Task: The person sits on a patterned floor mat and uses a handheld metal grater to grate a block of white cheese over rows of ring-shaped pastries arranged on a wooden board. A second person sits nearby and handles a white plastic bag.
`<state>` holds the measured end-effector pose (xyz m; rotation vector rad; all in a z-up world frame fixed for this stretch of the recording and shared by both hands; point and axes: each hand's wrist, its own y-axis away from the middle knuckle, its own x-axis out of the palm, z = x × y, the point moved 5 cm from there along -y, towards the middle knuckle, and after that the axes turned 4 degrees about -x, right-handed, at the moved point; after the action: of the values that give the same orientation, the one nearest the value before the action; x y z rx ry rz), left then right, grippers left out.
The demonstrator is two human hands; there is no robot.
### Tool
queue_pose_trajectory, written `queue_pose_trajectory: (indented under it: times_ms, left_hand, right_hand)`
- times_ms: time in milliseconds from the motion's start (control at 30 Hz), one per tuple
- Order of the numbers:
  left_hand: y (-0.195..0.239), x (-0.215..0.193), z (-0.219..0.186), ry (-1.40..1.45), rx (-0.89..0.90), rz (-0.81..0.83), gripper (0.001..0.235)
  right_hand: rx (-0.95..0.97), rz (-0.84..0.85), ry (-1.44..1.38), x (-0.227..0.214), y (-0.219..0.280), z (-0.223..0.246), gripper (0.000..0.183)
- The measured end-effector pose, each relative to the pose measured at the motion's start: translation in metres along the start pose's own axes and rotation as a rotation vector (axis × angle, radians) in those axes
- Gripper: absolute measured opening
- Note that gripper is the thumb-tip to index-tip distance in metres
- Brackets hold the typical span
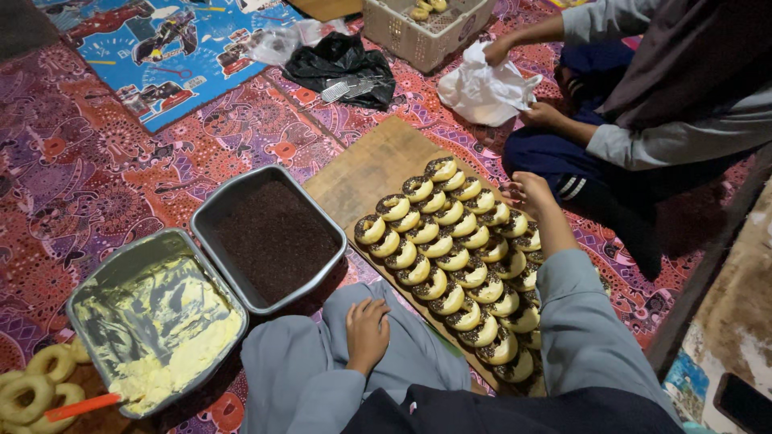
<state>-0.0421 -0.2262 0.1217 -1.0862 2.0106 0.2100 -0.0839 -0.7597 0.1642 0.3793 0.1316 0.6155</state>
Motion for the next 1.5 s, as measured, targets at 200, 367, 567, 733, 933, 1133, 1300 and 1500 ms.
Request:
queue_pose_trajectory:
  times_ms: [200, 367, 567, 733, 933, 1133, 1300, 1500]
  left_hand:
    - [0.000, -0.002, -0.002, 0.004, -0.003, -0.007, 0.022]
    - [0.001, -0.002, -0.002, 0.016, -0.013, 0.008, 0.020]
    - [0.001, -0.001, -0.002, 0.026, -0.008, -0.020, 0.020]
    - [0.000, 0.002, -0.001, 0.037, -0.015, -0.015, 0.019]
    - [-0.041, 0.009, 0.031, 0.448, -0.266, 0.253, 0.019]
    - [-0.200, 0.012, 0.107, 0.425, -0.191, 0.154, 0.021]
    - [-0.405, 0.030, 0.201, 0.080, -0.198, -0.055, 0.035]
    - [-0.461, 0.057, 0.296, -0.247, -0.883, 0.609, 0.140]
  right_hand:
    - [0.009, 0.010, -0.062, 0.008, -0.002, -0.003, 0.026]
    - [-0.016, 0.030, -0.035, 0.015, -0.001, -0.010, 0.023]
    - [0.038, 0.059, -0.066, 0.033, -0.002, -0.018, 0.017]
    - [-0.009, 0.120, -0.081, 0.055, 0.000, -0.023, 0.017]
    - [-0.102, 0.217, 0.068, 0.125, -0.001, -0.041, 0.029]
    - [-0.081, 0.302, 0.230, 0.253, -0.062, -0.059, 0.039]
    - [-0.354, 0.285, 0.374, 0.372, -0.185, -0.027, 0.032]
    - [-0.587, 0.117, 0.843, 0.426, -0.296, -0.014, 0.029]
